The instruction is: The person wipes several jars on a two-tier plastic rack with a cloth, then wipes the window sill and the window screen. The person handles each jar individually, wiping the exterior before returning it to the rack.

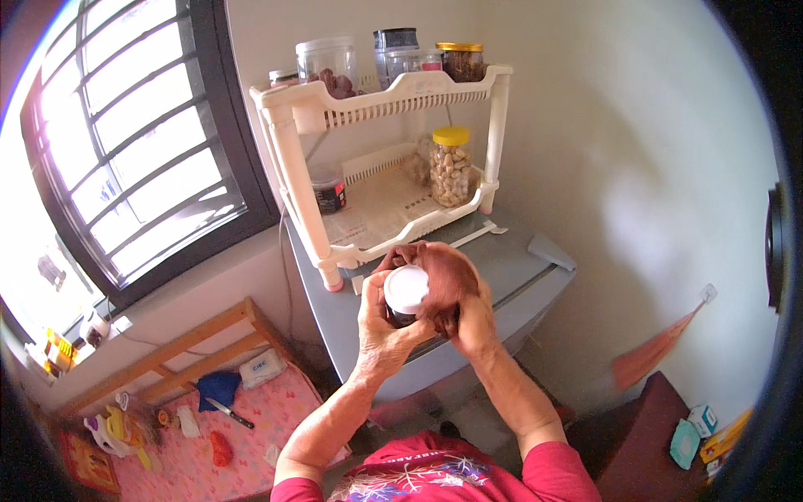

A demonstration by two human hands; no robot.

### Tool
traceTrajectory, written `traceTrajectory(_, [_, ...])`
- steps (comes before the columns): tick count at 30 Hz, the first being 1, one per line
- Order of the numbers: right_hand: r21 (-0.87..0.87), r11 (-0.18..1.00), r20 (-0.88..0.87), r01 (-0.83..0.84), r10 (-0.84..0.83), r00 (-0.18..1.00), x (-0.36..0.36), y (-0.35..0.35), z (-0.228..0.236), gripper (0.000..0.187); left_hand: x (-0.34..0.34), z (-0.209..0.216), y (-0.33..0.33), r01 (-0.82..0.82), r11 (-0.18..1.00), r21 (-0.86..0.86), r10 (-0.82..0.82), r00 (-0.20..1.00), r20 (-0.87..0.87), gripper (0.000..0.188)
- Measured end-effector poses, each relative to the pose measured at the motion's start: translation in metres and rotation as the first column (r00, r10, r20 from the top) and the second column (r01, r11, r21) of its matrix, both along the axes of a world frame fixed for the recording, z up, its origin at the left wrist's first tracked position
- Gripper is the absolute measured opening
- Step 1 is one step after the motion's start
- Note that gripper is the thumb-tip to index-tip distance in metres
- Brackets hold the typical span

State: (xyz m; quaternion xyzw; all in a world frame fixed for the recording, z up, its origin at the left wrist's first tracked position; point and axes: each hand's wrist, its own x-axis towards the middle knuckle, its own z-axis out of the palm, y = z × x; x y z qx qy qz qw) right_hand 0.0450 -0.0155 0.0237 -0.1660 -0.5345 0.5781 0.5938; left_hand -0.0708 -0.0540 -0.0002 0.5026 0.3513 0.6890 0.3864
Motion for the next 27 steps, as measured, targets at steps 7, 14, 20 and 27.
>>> traceTrajectory(7, [0.689, 0.702, 0.203, 0.181, -0.426, 0.882, 0.022, -0.025, -0.03, 0.04, -0.003, 0.003, -0.003, 0.25, 0.967, 0.043, -0.253, 0.936, 0.244, 0.063])
traceTrajectory(14, [0.555, 0.725, -0.001, 0.408, -0.49, 0.872, 0.02, -0.038, -0.021, 0.023, 0.001, -0.005, -0.003, 0.43, 0.902, 0.035, -0.416, 0.847, 0.33, 0.071])
traceTrajectory(20, [-0.06, 0.986, -0.07, 0.153, -0.157, 0.985, 0.012, -0.011, -0.009, 0.029, 0.002, -0.002, -0.004, 0.384, 0.921, 0.072, -0.382, 0.846, 0.371, 0.071])
traceTrajectory(27, [0.769, 0.513, 0.118, 0.382, -0.701, 0.703, 0.0, -0.048, -0.04, 0.047, -0.005, 0.003, -0.004, 0.267, 0.962, 0.056, -0.257, 0.821, 0.51, 0.045])
